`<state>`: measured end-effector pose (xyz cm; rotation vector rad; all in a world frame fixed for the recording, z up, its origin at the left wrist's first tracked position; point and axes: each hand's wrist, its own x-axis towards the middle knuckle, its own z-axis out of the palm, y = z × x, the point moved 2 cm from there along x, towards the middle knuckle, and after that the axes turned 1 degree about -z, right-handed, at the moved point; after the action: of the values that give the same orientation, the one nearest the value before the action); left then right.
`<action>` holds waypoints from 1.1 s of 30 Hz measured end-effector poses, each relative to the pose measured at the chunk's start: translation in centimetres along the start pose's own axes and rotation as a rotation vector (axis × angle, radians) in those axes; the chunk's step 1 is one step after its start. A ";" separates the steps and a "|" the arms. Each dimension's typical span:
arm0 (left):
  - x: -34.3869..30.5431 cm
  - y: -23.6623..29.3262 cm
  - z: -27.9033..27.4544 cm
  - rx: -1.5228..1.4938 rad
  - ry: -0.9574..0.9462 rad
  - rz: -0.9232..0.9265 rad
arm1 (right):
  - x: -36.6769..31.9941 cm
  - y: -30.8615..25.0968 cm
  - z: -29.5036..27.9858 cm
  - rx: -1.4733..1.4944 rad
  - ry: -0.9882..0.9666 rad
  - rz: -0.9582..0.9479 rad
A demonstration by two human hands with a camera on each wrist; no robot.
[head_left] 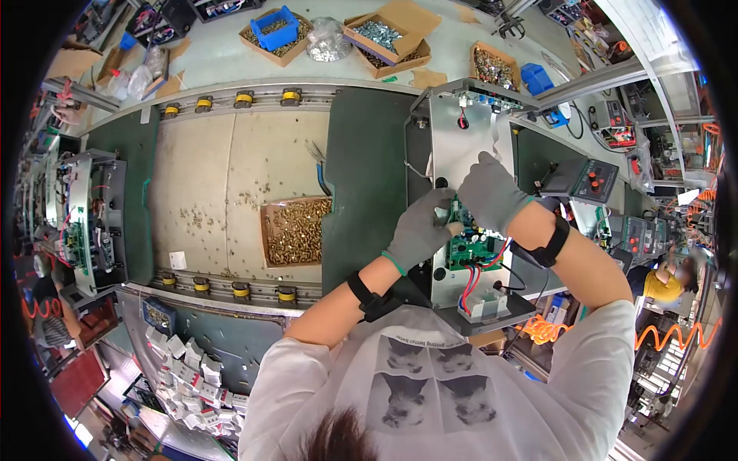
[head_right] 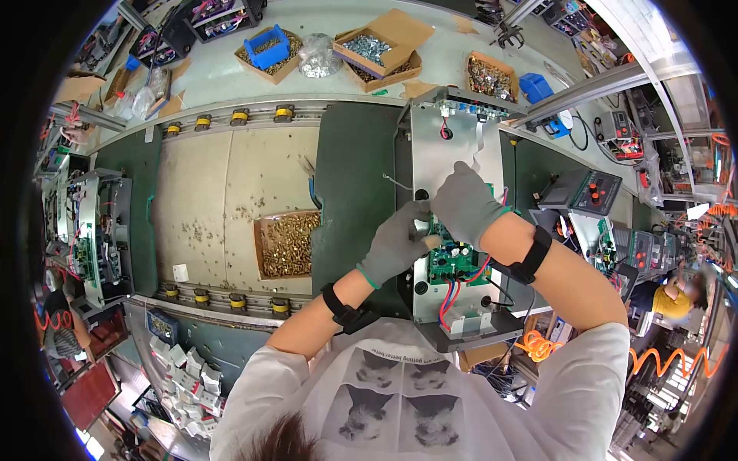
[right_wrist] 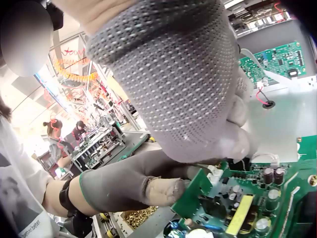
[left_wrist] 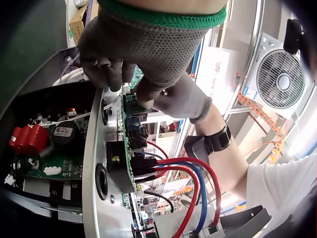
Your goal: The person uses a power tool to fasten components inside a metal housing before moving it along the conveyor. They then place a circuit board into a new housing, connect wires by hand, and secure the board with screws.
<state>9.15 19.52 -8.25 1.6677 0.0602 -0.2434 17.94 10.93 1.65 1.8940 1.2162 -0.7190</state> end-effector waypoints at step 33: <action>1.1 -5.0 -1.9 -0.779 -0.147 0.102 | 2.5 3.4 4.0 0.538 0.129 -0.022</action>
<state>9.56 21.82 -13.21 0.8730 -0.0385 -0.2255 21.82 7.90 -1.50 2.3962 1.2035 -1.0264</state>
